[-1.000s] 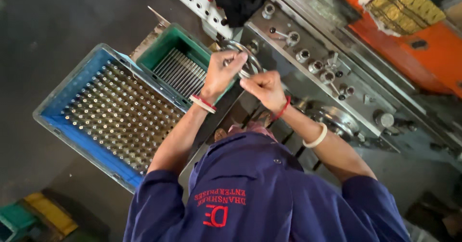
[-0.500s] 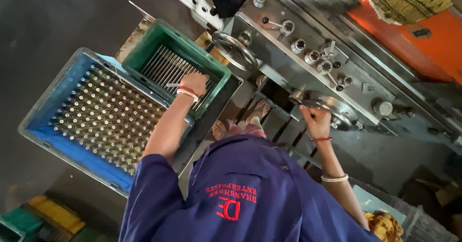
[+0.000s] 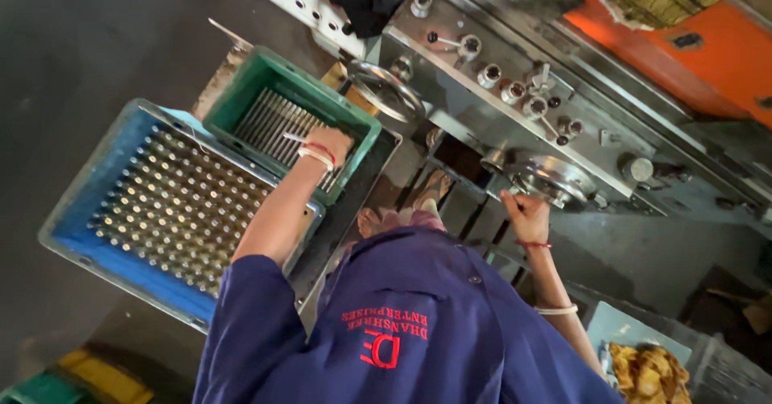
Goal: The person repeatedly picks up small metal rods from a blue tray, inserts them into a machine, and turns a wheel to process them. The person continues this cycle throughout the clip, handling each rod one at a time.
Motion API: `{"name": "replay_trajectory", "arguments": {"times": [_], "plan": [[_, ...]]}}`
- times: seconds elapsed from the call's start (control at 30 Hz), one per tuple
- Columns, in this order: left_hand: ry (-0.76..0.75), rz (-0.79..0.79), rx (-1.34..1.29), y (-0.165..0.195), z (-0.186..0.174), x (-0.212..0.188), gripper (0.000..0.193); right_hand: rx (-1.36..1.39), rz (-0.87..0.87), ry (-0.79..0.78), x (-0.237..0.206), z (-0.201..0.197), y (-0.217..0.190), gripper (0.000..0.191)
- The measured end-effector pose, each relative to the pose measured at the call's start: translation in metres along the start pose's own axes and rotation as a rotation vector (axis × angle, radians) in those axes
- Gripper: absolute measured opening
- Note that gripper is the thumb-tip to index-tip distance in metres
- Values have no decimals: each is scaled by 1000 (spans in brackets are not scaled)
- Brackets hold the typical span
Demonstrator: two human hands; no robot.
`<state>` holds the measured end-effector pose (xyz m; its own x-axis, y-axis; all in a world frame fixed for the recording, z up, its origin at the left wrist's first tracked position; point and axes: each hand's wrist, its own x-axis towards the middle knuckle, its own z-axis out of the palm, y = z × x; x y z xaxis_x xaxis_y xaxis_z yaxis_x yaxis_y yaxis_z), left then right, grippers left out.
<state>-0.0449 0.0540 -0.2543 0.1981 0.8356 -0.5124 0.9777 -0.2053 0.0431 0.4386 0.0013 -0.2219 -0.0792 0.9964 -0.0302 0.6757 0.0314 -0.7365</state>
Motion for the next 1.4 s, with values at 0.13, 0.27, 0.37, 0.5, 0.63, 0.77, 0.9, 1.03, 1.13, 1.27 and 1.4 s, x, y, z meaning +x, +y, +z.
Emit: {"name": "replay_trajectory", "arguments": {"times": [0.13, 0.27, 0.37, 0.5, 0.63, 0.77, 0.9, 1.03, 1.13, 1.27, 1.4], "plan": [[54, 50, -223, -2, -10, -9, 41, -18, 0, 7, -4, -3, 4, 48], [123, 13, -565, -14, -19, -20, 66, -226, 134, -57, -15, -23, 17, 51], [341, -137, -722, -20, -21, -29, 54, -350, 64, -19, -30, -46, 32, 50], [618, -136, -1065, -22, -44, -23, 62, -378, 199, 57, -41, -85, 55, 32], [503, 2, -1626, -11, -125, -12, 29, -758, 174, 66, -14, -158, 79, 18], [681, 278, -1562, 32, -260, 2, 19, -940, 142, 315, 25, -257, 88, 9], [763, 707, -1595, 95, -397, 17, 13, -1041, -11, 787, 61, -361, 82, 9], [586, 983, -1655, 161, -500, 63, 11, -879, -54, 978, 100, -451, 85, 13], [404, 1026, -1744, 218, -551, 132, 14, -660, -220, 960, 145, -519, 96, 9], [181, 834, -1873, 292, -577, 243, 14, 299, -312, 779, 200, -568, 113, 16], [210, 510, -1753, 348, -551, 328, 16, 72, -271, 770, 223, -586, 124, 18]]}}
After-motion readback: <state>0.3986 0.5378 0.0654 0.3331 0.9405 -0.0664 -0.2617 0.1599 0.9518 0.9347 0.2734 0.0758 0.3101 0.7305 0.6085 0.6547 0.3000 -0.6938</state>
